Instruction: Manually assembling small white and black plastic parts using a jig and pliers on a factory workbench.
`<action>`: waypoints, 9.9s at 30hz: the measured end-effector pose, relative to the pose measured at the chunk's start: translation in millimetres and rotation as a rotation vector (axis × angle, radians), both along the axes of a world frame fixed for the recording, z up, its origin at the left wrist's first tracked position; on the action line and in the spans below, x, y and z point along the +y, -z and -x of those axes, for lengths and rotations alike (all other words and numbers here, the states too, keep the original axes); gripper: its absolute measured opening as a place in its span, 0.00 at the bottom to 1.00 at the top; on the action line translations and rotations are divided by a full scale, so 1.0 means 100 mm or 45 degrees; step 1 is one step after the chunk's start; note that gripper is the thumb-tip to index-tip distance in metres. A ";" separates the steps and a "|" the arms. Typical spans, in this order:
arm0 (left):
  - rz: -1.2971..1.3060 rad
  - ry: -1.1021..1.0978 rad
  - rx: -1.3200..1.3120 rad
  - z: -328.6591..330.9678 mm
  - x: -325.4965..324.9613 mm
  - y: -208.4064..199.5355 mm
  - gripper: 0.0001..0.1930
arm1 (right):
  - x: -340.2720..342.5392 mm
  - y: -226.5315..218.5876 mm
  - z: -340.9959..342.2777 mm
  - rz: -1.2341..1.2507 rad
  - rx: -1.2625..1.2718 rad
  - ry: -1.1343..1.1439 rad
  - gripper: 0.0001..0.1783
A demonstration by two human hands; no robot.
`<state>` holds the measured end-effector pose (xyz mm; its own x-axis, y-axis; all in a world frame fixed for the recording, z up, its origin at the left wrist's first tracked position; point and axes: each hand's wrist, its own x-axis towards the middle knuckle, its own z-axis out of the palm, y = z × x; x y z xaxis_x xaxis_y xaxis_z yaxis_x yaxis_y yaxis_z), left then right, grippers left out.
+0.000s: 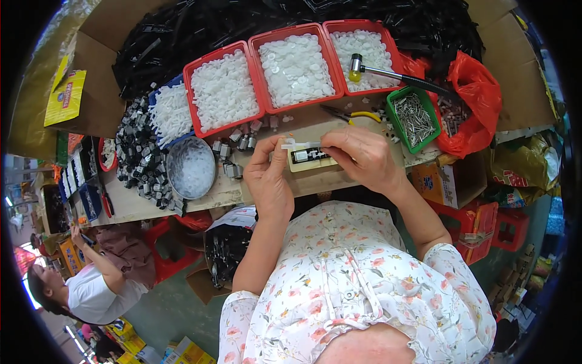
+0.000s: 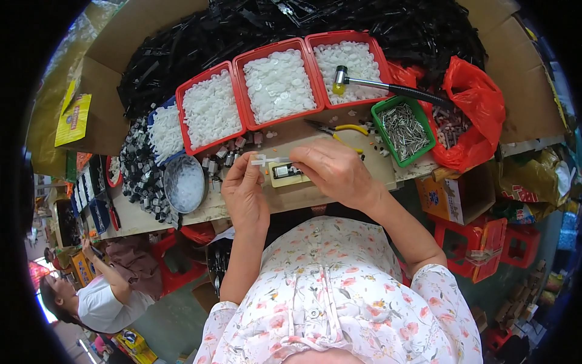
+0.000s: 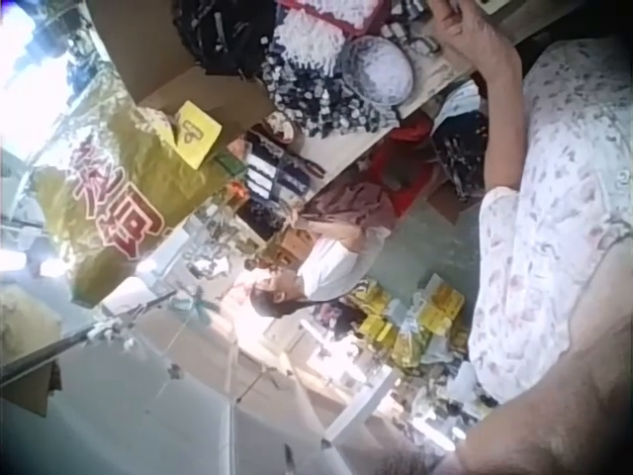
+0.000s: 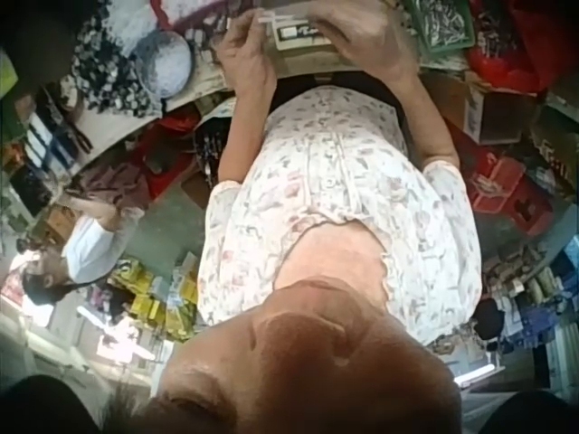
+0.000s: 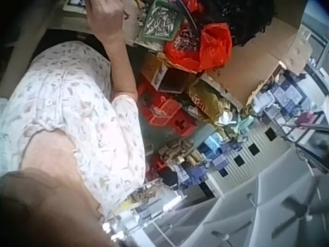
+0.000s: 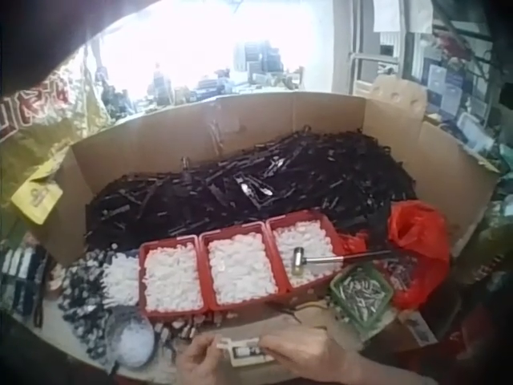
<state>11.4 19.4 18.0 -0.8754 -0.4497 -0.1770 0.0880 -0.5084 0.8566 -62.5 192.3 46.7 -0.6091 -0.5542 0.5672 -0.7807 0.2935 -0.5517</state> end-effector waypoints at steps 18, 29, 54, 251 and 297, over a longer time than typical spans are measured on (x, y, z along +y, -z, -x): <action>1.863 -0.714 -0.149 -0.52 -1.22 0.03 0.05 | 0.08 0.10 0.06 -0.045 -0.107 0.061 0.11; 1.708 -0.899 -0.322 -1.15 -1.98 0.70 0.06 | -0.07 0.07 -0.01 -0.113 -0.148 0.010 0.11; 2.482 -0.631 -0.118 -1.19 -1.92 0.48 0.10 | -0.09 0.10 -0.04 -0.157 -0.190 0.004 0.11; 2.349 0.677 0.484 0.62 1.12 0.26 0.08 | 1.05 0.65 -0.38 -0.155 -0.365 0.485 0.12; 0.989 0.885 0.244 0.30 0.67 0.03 0.07 | 0.84 0.36 -0.46 0.584 -1.111 0.280 0.10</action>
<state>-19.0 86.1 15.4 -0.9666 0.2303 0.1122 0.1561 0.1825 0.9707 -16.9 276.0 10.9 -0.9754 -0.2202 0.0044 -0.0042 -0.0013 -1.0000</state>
